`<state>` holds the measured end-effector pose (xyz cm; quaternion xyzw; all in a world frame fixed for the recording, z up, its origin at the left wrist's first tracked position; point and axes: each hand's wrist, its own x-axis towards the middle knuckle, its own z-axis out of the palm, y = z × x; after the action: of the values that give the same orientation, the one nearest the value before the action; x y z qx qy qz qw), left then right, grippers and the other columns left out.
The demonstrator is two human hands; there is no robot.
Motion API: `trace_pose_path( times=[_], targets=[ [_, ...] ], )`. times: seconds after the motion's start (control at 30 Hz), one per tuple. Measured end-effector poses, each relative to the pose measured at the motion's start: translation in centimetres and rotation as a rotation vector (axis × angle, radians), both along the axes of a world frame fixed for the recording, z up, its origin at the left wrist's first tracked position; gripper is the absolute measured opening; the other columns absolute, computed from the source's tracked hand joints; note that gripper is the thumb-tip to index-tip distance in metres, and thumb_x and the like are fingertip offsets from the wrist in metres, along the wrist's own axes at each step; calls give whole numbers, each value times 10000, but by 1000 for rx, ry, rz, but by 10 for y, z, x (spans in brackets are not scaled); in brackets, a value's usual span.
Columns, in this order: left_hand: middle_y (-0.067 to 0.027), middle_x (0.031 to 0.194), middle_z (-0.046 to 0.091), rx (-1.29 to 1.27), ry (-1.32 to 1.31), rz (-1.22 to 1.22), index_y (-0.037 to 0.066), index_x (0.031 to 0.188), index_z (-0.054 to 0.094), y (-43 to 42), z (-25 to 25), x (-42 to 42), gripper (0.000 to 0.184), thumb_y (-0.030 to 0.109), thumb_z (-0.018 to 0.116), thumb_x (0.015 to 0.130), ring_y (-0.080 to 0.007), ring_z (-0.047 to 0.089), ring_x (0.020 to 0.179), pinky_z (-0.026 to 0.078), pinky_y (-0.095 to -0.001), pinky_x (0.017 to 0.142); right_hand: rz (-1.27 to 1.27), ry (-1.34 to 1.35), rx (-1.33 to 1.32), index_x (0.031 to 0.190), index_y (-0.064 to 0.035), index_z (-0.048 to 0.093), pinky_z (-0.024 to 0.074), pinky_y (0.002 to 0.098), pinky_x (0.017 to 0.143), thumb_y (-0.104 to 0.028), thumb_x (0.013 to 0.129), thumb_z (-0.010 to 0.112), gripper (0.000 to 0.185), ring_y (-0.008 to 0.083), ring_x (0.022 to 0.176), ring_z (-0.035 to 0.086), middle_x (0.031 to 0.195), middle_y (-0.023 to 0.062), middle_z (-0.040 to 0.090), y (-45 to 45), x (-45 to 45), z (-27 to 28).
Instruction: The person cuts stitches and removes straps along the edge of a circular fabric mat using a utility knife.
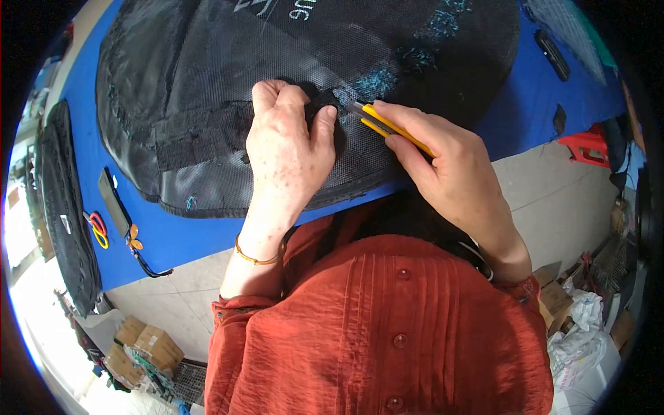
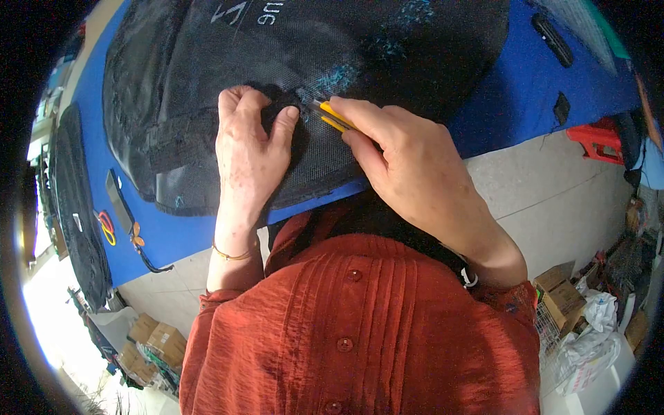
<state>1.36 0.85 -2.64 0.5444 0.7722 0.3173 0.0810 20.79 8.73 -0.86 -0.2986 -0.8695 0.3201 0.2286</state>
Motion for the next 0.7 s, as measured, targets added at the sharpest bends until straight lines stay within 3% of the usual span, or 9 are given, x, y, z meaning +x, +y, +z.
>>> trace_pose_path(
  times=[0.7],
  targets=[
    [-229,1091,582,-18,-28,25,-51,945,610,1,3,2,256,101,776,824,-368,676,867,580,-407,732,-16,10,9,1228,-86,675,555,418,649,-85,922,697,307,349,742,690,849,161,686,-1,-2,1]
  ],
)
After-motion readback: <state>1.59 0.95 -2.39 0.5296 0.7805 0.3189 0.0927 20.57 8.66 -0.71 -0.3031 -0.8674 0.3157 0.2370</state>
